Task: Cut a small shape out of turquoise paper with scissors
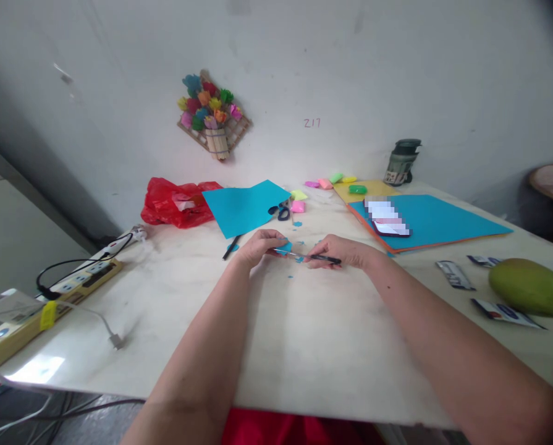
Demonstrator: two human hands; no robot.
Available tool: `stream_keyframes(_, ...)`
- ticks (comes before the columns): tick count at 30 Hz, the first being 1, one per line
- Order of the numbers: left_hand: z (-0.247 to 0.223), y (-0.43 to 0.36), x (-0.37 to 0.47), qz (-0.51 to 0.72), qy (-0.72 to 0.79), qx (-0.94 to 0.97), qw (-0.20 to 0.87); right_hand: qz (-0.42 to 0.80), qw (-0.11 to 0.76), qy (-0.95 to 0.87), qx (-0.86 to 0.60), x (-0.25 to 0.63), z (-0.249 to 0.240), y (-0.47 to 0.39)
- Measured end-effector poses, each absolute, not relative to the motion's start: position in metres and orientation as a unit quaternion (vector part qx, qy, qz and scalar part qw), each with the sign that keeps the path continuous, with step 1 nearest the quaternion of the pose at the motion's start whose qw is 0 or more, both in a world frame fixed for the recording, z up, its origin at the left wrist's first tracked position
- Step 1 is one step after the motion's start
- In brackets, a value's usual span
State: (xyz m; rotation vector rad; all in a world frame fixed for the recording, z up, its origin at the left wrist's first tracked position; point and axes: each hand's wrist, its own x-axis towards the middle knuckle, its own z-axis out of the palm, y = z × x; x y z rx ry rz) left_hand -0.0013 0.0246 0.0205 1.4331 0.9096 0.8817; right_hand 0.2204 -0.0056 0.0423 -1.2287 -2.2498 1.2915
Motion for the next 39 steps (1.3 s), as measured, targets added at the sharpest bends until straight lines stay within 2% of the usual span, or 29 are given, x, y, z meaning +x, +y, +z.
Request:
stream_keyframes(30,0.0186,0.0252,-0.0006,0.378,0.373,0.598,0.601,0.437,0.123,-0.788,-0.415,0.2194,0.0446,-0.0057)
stream_keyframes(39,0.0170,0.0290,-0.0048,0.440,0.373,0.604,0.550,0.475,0.052,-0.771,-0.421,0.2230,0.0364,-0.0002)
